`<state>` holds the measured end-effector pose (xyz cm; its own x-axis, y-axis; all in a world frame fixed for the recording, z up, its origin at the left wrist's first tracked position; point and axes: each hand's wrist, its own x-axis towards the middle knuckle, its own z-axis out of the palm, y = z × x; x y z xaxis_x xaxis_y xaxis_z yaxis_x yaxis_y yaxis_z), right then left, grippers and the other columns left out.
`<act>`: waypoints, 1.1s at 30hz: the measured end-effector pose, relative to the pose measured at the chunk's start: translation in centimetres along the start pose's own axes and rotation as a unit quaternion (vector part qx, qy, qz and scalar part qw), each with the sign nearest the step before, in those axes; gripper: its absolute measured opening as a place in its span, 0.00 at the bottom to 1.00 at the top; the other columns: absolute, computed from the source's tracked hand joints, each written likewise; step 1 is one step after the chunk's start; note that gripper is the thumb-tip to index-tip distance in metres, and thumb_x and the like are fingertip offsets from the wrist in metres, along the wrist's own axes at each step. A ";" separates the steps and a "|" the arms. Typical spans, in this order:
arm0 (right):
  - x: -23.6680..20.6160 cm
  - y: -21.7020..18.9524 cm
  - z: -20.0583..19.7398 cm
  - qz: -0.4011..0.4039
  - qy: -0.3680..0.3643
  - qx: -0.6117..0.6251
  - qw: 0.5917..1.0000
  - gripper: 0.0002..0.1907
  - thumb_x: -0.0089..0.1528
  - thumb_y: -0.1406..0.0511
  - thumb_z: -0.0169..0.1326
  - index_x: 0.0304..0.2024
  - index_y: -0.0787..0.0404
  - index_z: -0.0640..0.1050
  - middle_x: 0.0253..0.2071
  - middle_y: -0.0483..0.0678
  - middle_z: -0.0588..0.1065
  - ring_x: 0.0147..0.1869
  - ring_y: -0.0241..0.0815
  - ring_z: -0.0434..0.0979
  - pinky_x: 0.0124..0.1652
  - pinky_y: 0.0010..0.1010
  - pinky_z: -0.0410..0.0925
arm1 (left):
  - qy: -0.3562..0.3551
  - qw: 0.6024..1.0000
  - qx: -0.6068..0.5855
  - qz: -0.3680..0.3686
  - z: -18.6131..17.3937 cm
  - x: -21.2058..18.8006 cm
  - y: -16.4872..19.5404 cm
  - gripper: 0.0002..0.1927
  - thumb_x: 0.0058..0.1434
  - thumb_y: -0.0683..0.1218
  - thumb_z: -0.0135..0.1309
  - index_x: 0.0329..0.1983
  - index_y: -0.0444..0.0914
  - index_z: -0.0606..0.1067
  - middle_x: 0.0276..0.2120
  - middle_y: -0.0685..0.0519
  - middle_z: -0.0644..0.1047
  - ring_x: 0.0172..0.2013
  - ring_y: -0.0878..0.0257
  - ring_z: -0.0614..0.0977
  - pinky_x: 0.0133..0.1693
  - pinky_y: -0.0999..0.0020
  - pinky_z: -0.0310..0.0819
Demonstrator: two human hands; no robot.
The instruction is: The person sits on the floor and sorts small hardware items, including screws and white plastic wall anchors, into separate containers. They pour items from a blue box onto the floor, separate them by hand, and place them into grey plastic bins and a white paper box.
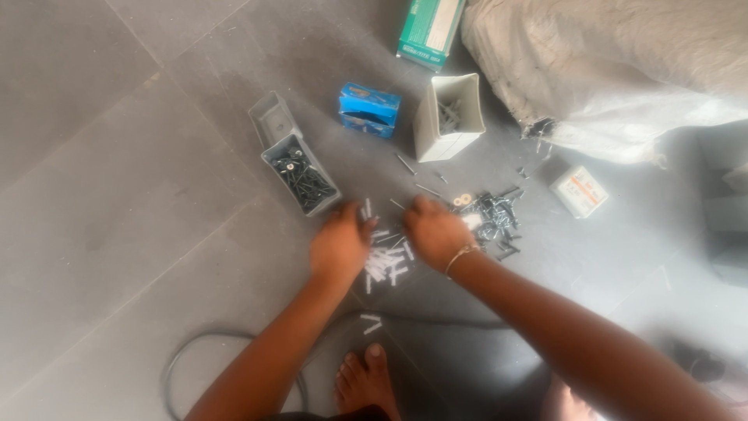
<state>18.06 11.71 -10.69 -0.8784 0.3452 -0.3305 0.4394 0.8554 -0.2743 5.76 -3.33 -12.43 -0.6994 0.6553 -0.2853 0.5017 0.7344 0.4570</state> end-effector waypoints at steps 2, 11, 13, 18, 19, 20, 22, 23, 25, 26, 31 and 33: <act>-0.1 0.6 -0.5 0.001 0.044 0.047 0.998 0.11 0.66 0.62 0.54 0.47 0.60 0.77 0.46 0.53 0.75 0.46 0.50 0.79 0.42 0.39 0.74 | -0.011 0.999 -0.032 -0.012 0.5 0.9 0.4 0.21 0.66 0.56 0.53 0.56 0.41 0.71 0.41 0.46 0.79 0.42 0.50 0.83 0.42 0.54 0.78; -1.2 1.5 -3.3 0.056 0.153 0.209 0.964 0.12 0.58 0.59 0.65 0.40 0.58 0.84 0.41 0.51 0.81 0.39 0.44 0.84 0.41 0.33 0.75 | 0.083 0.992 -0.079 0.050 0.8 -1.0 1.3 0.10 0.66 0.51 0.55 0.46 0.43 0.75 0.41 0.51 0.80 0.42 0.56 0.83 0.41 0.60 0.79; -1.9 1.0 -3.8 0.148 0.074 0.285 0.944 0.12 0.60 0.58 0.62 0.44 0.55 0.83 0.37 0.49 0.84 0.38 0.40 0.86 0.40 0.30 0.76 | 0.044 0.952 -0.301 -0.044 0.3 -1.9 1.5 0.10 0.64 0.49 0.57 0.48 0.46 0.75 0.41 0.52 0.80 0.40 0.57 0.81 0.41 0.60 0.77; -2.7 -1.2 -4.5 0.025 0.100 0.358 0.928 0.11 0.60 0.61 0.62 0.42 0.58 0.83 0.38 0.47 0.84 0.39 0.36 0.87 0.41 0.25 0.78 | -0.117 0.616 -0.732 -0.268 -1.5 -3.4 1.6 0.15 0.60 0.48 0.55 0.49 0.40 0.76 0.46 0.52 0.80 0.43 0.60 0.82 0.47 0.61 0.80; -2.8 -1.8 -4.5 -0.005 0.119 0.360 0.925 0.12 0.59 0.62 0.62 0.43 0.60 0.82 0.39 0.47 0.84 0.39 0.36 0.87 0.41 0.25 0.79 | -0.117 0.590 -0.753 -0.266 -1.7 -3.5 1.6 0.14 0.60 0.48 0.56 0.47 0.39 0.74 0.46 0.51 0.79 0.45 0.58 0.82 0.49 0.60 0.80; -2.9 -2.2 -4.5 -0.035 0.138 0.361 0.922 0.13 0.59 0.62 0.62 0.44 0.61 0.81 0.39 0.47 0.84 0.40 0.37 0.86 0.40 0.25 0.79 | -0.118 0.564 -0.774 -0.264 -1.9 -3.7 1.6 0.13 0.61 0.48 0.57 0.45 0.37 0.72 0.46 0.50 0.78 0.47 0.56 0.82 0.52 0.59 0.79; -3.2 -3.0 -4.7 -0.053 0.145 0.289 0.945 0.10 0.61 0.63 0.61 0.44 0.58 0.83 0.39 0.47 0.84 0.35 0.38 0.86 0.35 0.26 0.78 | -0.116 0.536 -0.792 -0.267 -2.1 -3.8 1.7 0.14 0.61 0.48 0.59 0.44 0.36 0.71 0.46 0.49 0.77 0.51 0.54 0.81 0.56 0.58 0.77; -3.3 -3.2 -4.7 -0.061 0.149 0.252 0.954 0.09 0.61 0.63 0.60 0.43 0.57 0.83 0.39 0.46 0.84 0.33 0.39 0.85 0.33 0.26 0.77 | -0.112 0.536 -0.791 -0.273 -2.2 -3.9 1.8 0.15 0.61 0.48 0.58 0.45 0.36 0.72 0.46 0.49 0.77 0.52 0.54 0.80 0.57 0.57 0.75; -3.7 -3.6 -4.9 -0.070 0.164 0.261 0.949 0.10 0.60 0.65 0.60 0.44 0.57 0.84 0.38 0.47 0.84 0.33 0.40 0.85 0.33 0.27 0.76 | -0.119 0.538 -0.789 -0.271 -2.1 -3.9 1.9 0.15 0.62 0.49 0.58 0.46 0.36 0.72 0.46 0.49 0.76 0.53 0.54 0.78 0.58 0.56 0.74; -3.9 -3.7 -4.9 -0.075 0.171 0.265 0.946 0.11 0.60 0.65 0.60 0.45 0.57 0.84 0.37 0.48 0.84 0.33 0.41 0.85 0.33 0.28 0.76 | -0.127 0.542 -0.788 -0.262 -2.1 -3.9 2.0 0.16 0.62 0.49 0.58 0.47 0.35 0.72 0.47 0.49 0.77 0.53 0.54 0.78 0.59 0.57 0.75; -4.1 -4.0 -4.7 -0.117 0.212 0.144 0.960 0.08 0.64 0.65 0.55 0.44 0.57 0.81 0.33 0.47 0.82 0.31 0.40 0.81 0.30 0.30 0.73 | -0.144 0.597 -0.755 -0.229 -1.5 -4.1 1.7 0.13 0.61 0.49 0.58 0.44 0.36 0.74 0.44 0.50 0.80 0.51 0.57 0.80 0.57 0.59 0.76; -4.0 -3.9 -4.6 -0.020 0.103 0.206 0.973 0.08 0.65 0.63 0.54 0.44 0.58 0.80 0.31 0.46 0.80 0.30 0.40 0.80 0.30 0.31 0.73 | -0.132 0.655 -0.721 -0.181 -1.1 -4.2 1.4 0.12 0.61 0.49 0.58 0.42 0.35 0.77 0.42 0.49 0.82 0.48 0.57 0.82 0.56 0.61 0.78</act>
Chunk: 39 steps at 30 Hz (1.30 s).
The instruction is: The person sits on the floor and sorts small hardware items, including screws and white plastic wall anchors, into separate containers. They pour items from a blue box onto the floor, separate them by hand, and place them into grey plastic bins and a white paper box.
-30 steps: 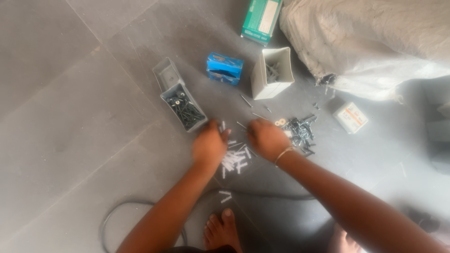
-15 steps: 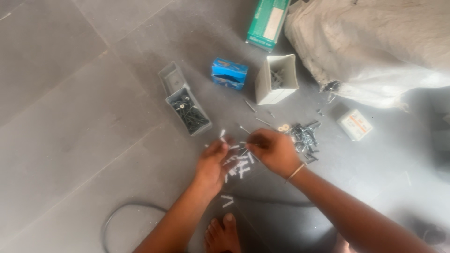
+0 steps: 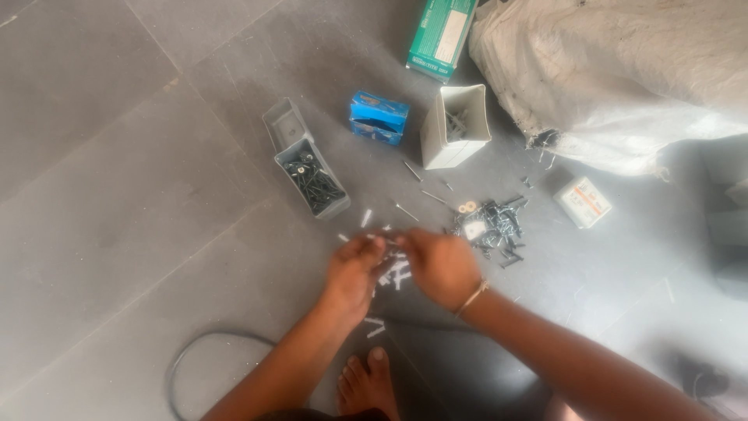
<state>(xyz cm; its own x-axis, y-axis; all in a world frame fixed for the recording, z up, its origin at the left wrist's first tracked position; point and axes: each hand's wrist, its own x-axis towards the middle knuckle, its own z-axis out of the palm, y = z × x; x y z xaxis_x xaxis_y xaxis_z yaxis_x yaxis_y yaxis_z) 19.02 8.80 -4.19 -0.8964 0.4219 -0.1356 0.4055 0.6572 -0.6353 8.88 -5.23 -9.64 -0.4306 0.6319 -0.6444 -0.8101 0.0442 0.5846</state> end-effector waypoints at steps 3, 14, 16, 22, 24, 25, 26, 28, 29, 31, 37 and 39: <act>0.2 0.6 -0.3 0.374 -0.196 0.331 0.844 0.09 0.66 0.61 0.53 0.44 0.58 0.79 0.29 0.45 0.78 0.28 0.40 0.78 0.30 0.32 0.72 | 0.019 0.997 0.075 0.003 -0.9 -0.1 -0.2 0.08 0.61 0.44 0.60 0.42 0.37 0.80 0.40 0.50 0.81 0.43 0.59 0.81 0.51 0.62 0.76; -0.5 1.7 -2.3 -0.267 -0.039 -0.153 0.951 0.09 0.63 0.63 0.52 0.43 0.59 0.76 0.27 0.44 0.76 0.29 0.41 0.76 0.32 0.33 0.71 | -0.144 0.820 0.548 0.074 -2.3 0.7 2.7 0.13 0.64 0.51 0.55 0.48 0.44 0.81 0.42 0.55 0.84 0.41 0.65 0.84 0.49 0.66 0.77; -0.9 1.8 -2.9 -0.376 0.030 -0.230 0.897 0.07 0.62 0.66 0.52 0.42 0.59 0.76 0.29 0.45 0.77 0.30 0.41 0.77 0.33 0.31 0.72 | -0.167 0.814 0.555 0.038 -1.5 0.5 3.0 0.14 0.62 0.53 0.56 0.48 0.45 0.81 0.42 0.56 0.84 0.42 0.64 0.84 0.50 0.65 0.78; -2.4 1.3 -4.5 -0.003 -0.203 0.003 0.979 0.09 0.67 0.60 0.52 0.35 0.54 0.81 0.19 0.40 0.68 0.21 0.33 0.65 0.21 0.29 0.64 | -0.147 0.658 0.642 0.364 0.0 -4.2 2.4 0.12 0.61 0.49 0.58 0.46 0.47 0.84 0.33 0.53 0.84 0.44 0.56 0.79 0.54 0.56 0.72; -2.6 1.5 -5.4 0.207 -0.296 0.118 0.925 0.13 0.67 0.57 0.51 0.37 0.55 0.83 0.17 0.41 0.64 0.19 0.35 0.61 0.21 0.29 0.62 | -0.115 0.546 0.643 0.526 0.1 -5.5 1.9 0.11 0.58 0.43 0.58 0.44 0.43 0.82 0.39 0.51 0.83 0.49 0.54 0.79 0.56 0.52 0.70; -2.6 1.7 -5.8 0.301 -0.332 0.175 0.876 0.15 0.67 0.56 0.51 0.38 0.56 0.84 0.16 0.41 0.62 0.18 0.36 0.59 0.21 0.29 0.62 | -0.132 0.595 0.642 0.466 0.4 -5.2 1.8 0.10 0.60 0.45 0.57 0.44 0.43 0.82 0.38 0.51 0.83 0.48 0.55 0.79 0.54 0.54 0.71; -2.8 1.7 -5.9 0.393 -0.369 0.235 0.809 0.17 0.66 0.55 0.50 0.39 0.57 0.85 0.15 0.42 0.61 0.17 0.36 0.57 0.20 0.29 0.61 | -0.149 0.643 0.639 0.396 0.6 -5.1 1.6 0.09 0.63 0.47 0.57 0.44 0.42 0.82 0.38 0.52 0.83 0.47 0.56 0.79 0.52 0.56 0.71; -3.1 2.0 -6.0 -0.043 -0.173 0.005 0.984 0.15 0.67 0.57 0.48 0.39 0.57 0.81 0.26 0.42 0.70 0.27 0.34 0.67 0.24 0.25 0.65 | -0.171 0.786 0.558 0.203 1.3 -4.3 1.3 0.09 0.64 0.49 0.57 0.44 0.44 0.82 0.37 0.54 0.83 0.46 0.58 0.80 0.52 0.59 0.72; -3.3 2.1 -5.8 -0.269 -0.053 -0.114 0.955 0.13 0.67 0.58 0.47 0.39 0.57 0.79 0.31 0.42 0.75 0.31 0.33 0.72 0.26 0.23 0.67 | -0.167 0.859 0.478 0.077 1.6 -3.7 1.5 0.10 0.62 0.49 0.57 0.44 0.45 0.83 0.37 0.56 0.83 0.45 0.59 0.81 0.53 0.60 0.73; -3.6 2.1 -5.1 -0.141 -0.124 -0.050 0.981 0.15 0.69 0.57 0.46 0.38 0.58 0.80 0.31 0.43 0.77 0.32 0.34 0.74 0.30 0.22 0.67 | -0.158 0.876 0.452 0.056 1.7 -3.4 1.9 0.09 0.61 0.49 0.59 0.43 0.46 0.84 0.35 0.56 0.84 0.43 0.60 0.81 0.55 0.58 0.71; -2.2 1.4 -6.0 0.257 -0.325 0.224 0.882 0.21 0.72 0.56 0.45 0.41 0.63 0.84 0.28 0.50 0.68 0.30 0.41 0.67 0.31 0.32 0.64 | -0.145 0.573 0.625 0.510 1.4 -4.4 2.9 0.11 0.67 0.46 0.55 0.49 0.46 0.83 0.38 0.56 0.83 0.45 0.59 0.78 0.56 0.56 0.69; -0.5 1.0 -8.3 0.294 -0.320 0.205 0.877 0.16 0.69 0.58 0.47 0.43 0.59 0.83 0.32 0.46 0.71 0.28 0.41 0.70 0.28 0.35 0.68 | -0.111 0.628 0.600 0.483 1.4 -3.9 2.6 0.11 0.65 0.49 0.56 0.50 0.47 0.82 0.42 0.58 0.83 0.48 0.59 0.79 0.61 0.55 0.70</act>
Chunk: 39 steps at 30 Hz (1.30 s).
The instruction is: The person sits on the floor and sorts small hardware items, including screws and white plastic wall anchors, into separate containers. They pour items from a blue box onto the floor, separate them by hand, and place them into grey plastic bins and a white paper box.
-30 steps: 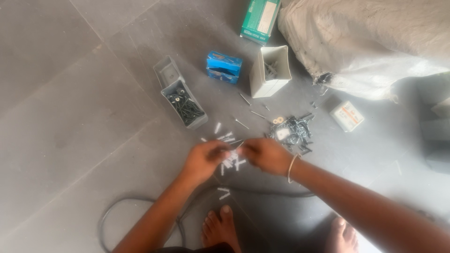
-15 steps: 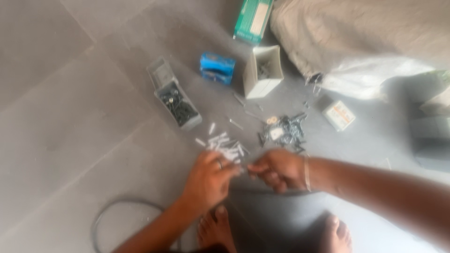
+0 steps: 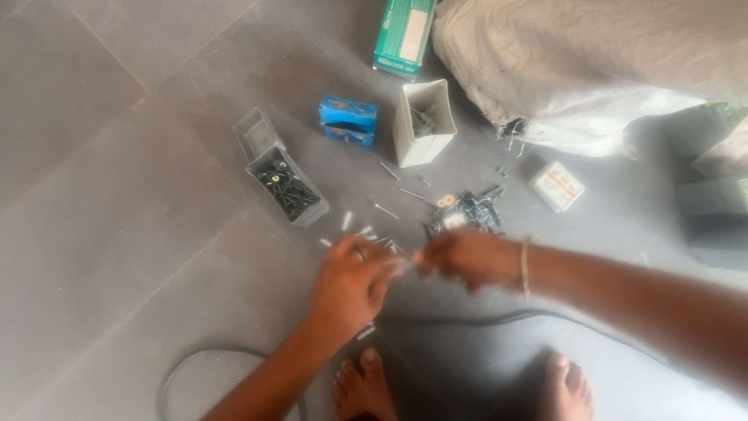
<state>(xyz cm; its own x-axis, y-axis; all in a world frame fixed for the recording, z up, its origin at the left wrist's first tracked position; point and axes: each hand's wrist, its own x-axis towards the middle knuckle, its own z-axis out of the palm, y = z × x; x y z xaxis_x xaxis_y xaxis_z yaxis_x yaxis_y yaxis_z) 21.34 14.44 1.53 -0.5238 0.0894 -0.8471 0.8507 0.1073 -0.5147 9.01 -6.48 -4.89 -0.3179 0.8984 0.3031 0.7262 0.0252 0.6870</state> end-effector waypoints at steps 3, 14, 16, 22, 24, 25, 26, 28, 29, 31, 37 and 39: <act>-0.9 -3.3 -3.5 -0.120 0.242 -0.345 0.899 0.18 0.70 0.53 0.43 0.43 0.52 0.81 0.30 0.48 0.83 0.25 0.39 0.80 0.36 0.30 0.73 | -0.011 0.964 -0.050 -0.262 0.9 0.5 -1.5 0.34 0.61 0.55 0.63 0.70 0.43 0.72 0.50 0.45 0.75 0.51 0.52 0.74 0.45 0.55 0.73; 2.2 -4.5 -7.0 -0.362 0.533 -0.404 0.650 0.10 0.70 0.62 0.56 0.50 0.59 0.80 0.45 0.51 0.80 0.43 0.48 0.81 0.36 0.36 0.74 | -0.082 0.921 0.116 -0.362 1.4 -0.9 -5.4 0.20 0.61 0.51 0.57 0.57 0.47 0.76 0.42 0.47 0.78 0.48 0.51 0.78 0.49 0.53 0.73; 3.0 -2.2 -4.4 -0.351 0.470 -0.312 0.747 0.11 0.68 0.66 0.54 0.52 0.58 0.80 0.45 0.51 0.80 0.41 0.48 0.81 0.36 0.38 0.75 | -0.086 0.925 0.132 -0.346 1.7 -0.9 -5.5 0.18 0.62 0.51 0.57 0.56 0.47 0.76 0.41 0.47 0.78 0.47 0.51 0.79 0.50 0.53 0.73; 11.1 0.0 3.7 -0.153 0.358 -0.290 0.874 0.14 0.62 0.58 0.57 0.47 0.57 0.80 0.49 0.54 0.77 0.47 0.52 0.80 0.47 0.41 0.73 | -0.060 0.945 0.140 -0.289 3.1 0.5 -6.1 0.12 0.61 0.50 0.57 0.48 0.46 0.78 0.44 0.49 0.78 0.48 0.51 0.78 0.49 0.55 0.74; 12.6 0.4 4.4 -0.116 0.358 -0.285 0.882 0.14 0.62 0.58 0.57 0.47 0.56 0.80 0.50 0.54 0.76 0.49 0.52 0.79 0.48 0.41 0.73 | -0.069 0.944 0.151 -0.284 3.5 1.0 -6.2 0.13 0.60 0.49 0.58 0.48 0.45 0.78 0.44 0.48 0.78 0.48 0.50 0.77 0.48 0.54 0.74; 13.1 0.4 4.5 -0.107 0.352 -0.285 0.885 0.13 0.63 0.58 0.56 0.46 0.56 0.80 0.51 0.54 0.76 0.50 0.52 0.79 0.48 0.41 0.73 | -0.080 0.942 0.157 -0.286 3.7 1.2 -6.2 0.13 0.60 0.49 0.58 0.48 0.45 0.78 0.44 0.48 0.78 0.49 0.51 0.77 0.49 0.55 0.74; 13.3 0.5 4.3 -0.099 0.346 -0.286 0.888 0.12 0.63 0.59 0.56 0.45 0.55 0.81 0.51 0.53 0.76 0.51 0.51 0.79 0.48 0.41 0.73 | -0.091 0.939 0.163 -0.288 3.9 1.4 -6.2 0.12 0.61 0.49 0.58 0.47 0.44 0.78 0.44 0.48 0.78 0.50 0.51 0.77 0.49 0.55 0.74; 13.2 1.0 3.5 -0.104 0.316 -0.217 0.918 0.12 0.64 0.59 0.56 0.46 0.56 0.81 0.49 0.51 0.79 0.50 0.50 0.81 0.51 0.39 0.73 | -0.110 0.937 0.162 -0.290 4.2 1.7 -6.2 0.13 0.60 0.48 0.59 0.47 0.43 0.77 0.45 0.47 0.77 0.50 0.51 0.77 0.49 0.55 0.75; 12.9 1.4 2.9 -0.105 0.300 -0.182 0.930 0.12 0.64 0.58 0.56 0.47 0.57 0.81 0.49 0.51 0.80 0.50 0.49 0.82 0.53 0.39 0.73 | -0.120 0.936 0.153 -0.293 4.2 1.6 -6.2 0.15 0.58 0.47 0.59 0.48 0.43 0.77 0.46 0.47 0.77 0.49 0.50 0.77 0.48 0.55 0.75; 12.2 2.4 1.8 -0.109 0.306 -0.145 0.934 0.16 0.62 0.59 0.57 0.52 0.54 0.78 0.46 0.49 0.82 0.48 0.46 0.83 0.52 0.36 0.74 | -0.120 0.938 0.160 -0.284 4.3 1.5 -6.3 0.15 0.57 0.45 0.59 0.49 0.42 0.76 0.46 0.46 0.77 0.50 0.50 0.78 0.49 0.55 0.75; 10.1 4.7 1.1 -0.167 0.365 -0.190 0.896 0.14 0.58 0.57 0.63 0.43 0.55 0.84 0.44 0.51 0.81 0.44 0.48 0.83 0.47 0.37 0.75 | -0.146 0.922 0.130 -0.336 4.4 0.3 -7.0 0.12 0.57 0.45 0.61 0.45 0.42 0.77 0.45 0.46 0.77 0.50 0.48 0.78 0.49 0.55 0.75; 9.6 4.5 1.8 -0.158 0.370 -0.164 0.900 0.14 0.59 0.56 0.64 0.43 0.55 0.83 0.43 0.50 0.81 0.43 0.47 0.84 0.46 0.36 0.75 | -0.164 0.920 0.137 -0.329 4.1 0.0 -7.2 0.11 0.59 0.46 0.61 0.44 0.41 0.76 0.45 0.45 0.77 0.49 0.48 0.79 0.48 0.56 0.76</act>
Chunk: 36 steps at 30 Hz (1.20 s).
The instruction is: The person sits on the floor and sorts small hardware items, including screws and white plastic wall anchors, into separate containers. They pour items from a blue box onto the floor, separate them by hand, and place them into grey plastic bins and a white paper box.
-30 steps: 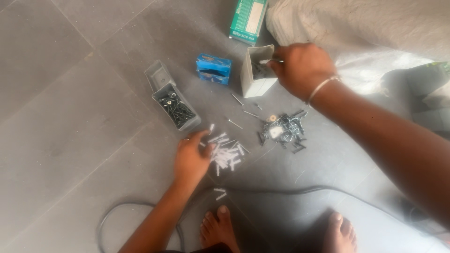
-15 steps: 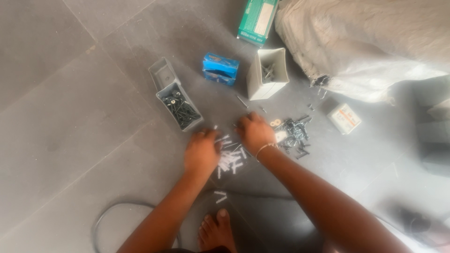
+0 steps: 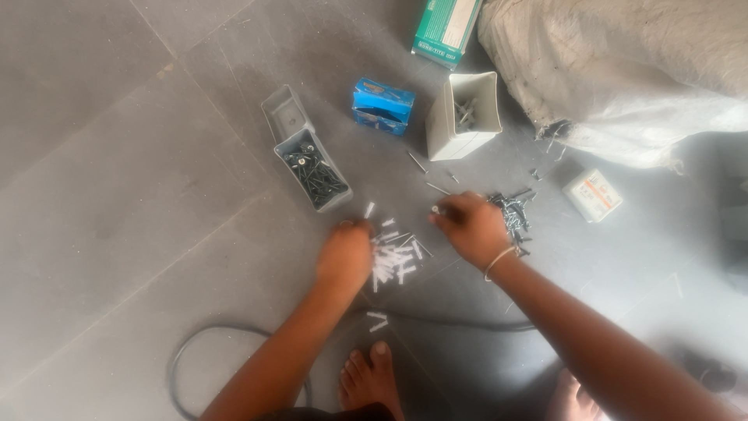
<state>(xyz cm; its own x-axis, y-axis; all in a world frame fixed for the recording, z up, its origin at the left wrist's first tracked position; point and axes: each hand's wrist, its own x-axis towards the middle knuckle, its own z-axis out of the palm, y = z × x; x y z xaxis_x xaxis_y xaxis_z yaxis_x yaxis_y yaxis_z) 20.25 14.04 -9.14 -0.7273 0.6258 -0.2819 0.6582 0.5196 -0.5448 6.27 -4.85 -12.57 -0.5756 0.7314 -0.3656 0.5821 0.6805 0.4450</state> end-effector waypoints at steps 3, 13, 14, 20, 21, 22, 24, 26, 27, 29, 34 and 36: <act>-0.7 -1.4 0.2 0.032 -0.018 0.052 0.998 0.14 0.60 0.57 0.63 0.45 0.55 0.82 0.41 0.47 0.83 0.43 0.43 0.85 0.47 0.32 0.76 | 0.016 0.997 -0.070 -0.036 -0.4 -0.4 -0.4 0.06 0.65 0.47 0.58 0.43 0.42 0.78 0.43 0.45 0.78 0.45 0.48 0.81 0.45 0.54 0.76; -2.9 -4.7 0.2 -0.145 -0.032 0.118 0.982 0.09 0.61 0.64 0.60 0.44 0.58 0.82 0.38 0.47 0.84 0.36 0.39 0.86 0.38 0.28 0.77 | -0.077 0.666 -0.706 -0.229 -1.4 -1.4 -0.6 0.17 0.64 0.44 0.55 0.53 0.31 0.76 0.39 0.46 0.80 0.39 0.57 0.83 0.47 0.64 0.84; -3.0 -4.9 0.1 -0.150 -0.025 0.105 0.983 0.09 0.61 0.64 0.60 0.43 0.58 0.82 0.37 0.47 0.84 0.35 0.40 0.86 0.36 0.28 0.77 | -0.082 0.661 -0.714 -0.218 -1.5 -1.6 -0.5 0.17 0.64 0.44 0.56 0.54 0.30 0.76 0.39 0.46 0.79 0.40 0.57 0.83 0.48 0.63 0.84; -3.1 -5.2 -0.7 -0.216 0.008 0.089 0.972 0.08 0.62 0.65 0.59 0.43 0.59 0.82 0.38 0.48 0.83 0.34 0.41 0.85 0.35 0.28 0.77 | -0.106 0.684 -0.691 -0.207 -2.5 -2.1 0.4 0.19 0.62 0.45 0.57 0.54 0.31 0.76 0.40 0.47 0.81 0.41 0.57 0.83 0.48 0.62 0.84; -3.1 -5.2 -0.8 -0.204 0.009 0.079 0.976 0.08 0.62 0.65 0.59 0.42 0.59 0.82 0.37 0.48 0.83 0.33 0.41 0.85 0.34 0.29 0.76 | -0.106 0.687 -0.692 -0.195 -2.6 -2.1 0.4 0.19 0.62 0.45 0.57 0.54 0.30 0.76 0.39 0.48 0.81 0.40 0.57 0.84 0.48 0.62 0.84; -3.1 -5.2 -0.8 -0.190 0.010 0.069 0.979 0.08 0.62 0.65 0.59 0.42 0.59 0.82 0.37 0.48 0.83 0.33 0.42 0.84 0.34 0.30 0.75 | -0.110 0.695 -0.682 -0.201 -2.6 -2.1 0.3 0.19 0.62 0.45 0.57 0.54 0.31 0.76 0.39 0.48 0.81 0.40 0.57 0.84 0.48 0.62 0.84; -3.1 -5.2 -0.8 -0.190 0.007 0.061 0.980 0.07 0.62 0.64 0.59 0.42 0.59 0.81 0.36 0.48 0.83 0.33 0.42 0.84 0.34 0.30 0.75 | -0.116 0.709 -0.662 -0.213 -2.6 -1.9 0.1 0.19 0.62 0.46 0.57 0.54 0.31 0.77 0.38 0.48 0.81 0.39 0.57 0.84 0.48 0.63 0.84; -3.0 -5.0 -0.8 -0.213 0.003 0.065 0.975 0.07 0.62 0.64 0.58 0.42 0.58 0.81 0.38 0.47 0.83 0.34 0.41 0.85 0.35 0.29 0.76 | -0.120 0.699 -0.675 -0.203 -2.3 -1.8 -0.1 0.20 0.62 0.45 0.58 0.54 0.30 0.76 0.38 0.47 0.81 0.39 0.57 0.84 0.47 0.62 0.84; -3.1 -4.9 -0.8 -0.237 0.018 0.050 0.970 0.07 0.62 0.65 0.58 0.42 0.58 0.81 0.38 0.47 0.83 0.34 0.41 0.84 0.35 0.29 0.76 | -0.123 0.694 -0.681 -0.197 -2.1 -1.7 -0.2 0.20 0.62 0.45 0.59 0.54 0.30 0.76 0.38 0.47 0.80 0.39 0.56 0.85 0.46 0.61 0.85; -3.1 -4.8 -0.7 -0.285 0.049 0.022 0.957 0.06 0.62 0.65 0.59 0.42 0.59 0.80 0.38 0.48 0.83 0.35 0.42 0.83 0.36 0.30 0.75 | -0.152 0.720 -0.650 -0.189 -1.8 -1.6 -0.4 0.19 0.61 0.45 0.59 0.53 0.31 0.77 0.40 0.47 0.82 0.40 0.57 0.86 0.46 0.63 0.83; -3.5 -4.8 -0.2 -0.242 -0.051 -0.103 0.963 0.12 0.67 0.57 0.51 0.40 0.55 0.81 0.31 0.46 0.81 0.32 0.43 0.81 0.33 0.34 0.73 | -0.057 0.869 -0.492 0.014 -1.1 -3.5 0.0 0.14 0.61 0.45 0.59 0.50 0.37 0.82 0.41 0.49 0.85 0.39 0.60 0.86 0.41 0.68 0.83; -3.7 -5.0 0.1 -0.042 -0.200 -0.043 0.978 0.18 0.70 0.53 0.48 0.40 0.57 0.81 0.29 0.49 0.80 0.29 0.45 0.77 0.32 0.36 0.70 | 0.084 0.924 -0.334 0.166 -1.1 -5.2 0.0 0.13 0.64 0.46 0.58 0.51 0.41 0.81 0.44 0.51 0.84 0.38 0.63 0.87 0.38 0.69 0.81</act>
<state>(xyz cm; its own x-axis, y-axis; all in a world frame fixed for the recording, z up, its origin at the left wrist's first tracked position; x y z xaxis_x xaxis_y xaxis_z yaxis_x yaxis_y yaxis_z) 19.63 9.10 -5.43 -0.7863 0.3092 -0.5349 0.5938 0.6175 -0.5159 8.70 -8.70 -9.75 -0.5426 0.8399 -0.0115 0.2896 0.1999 0.9360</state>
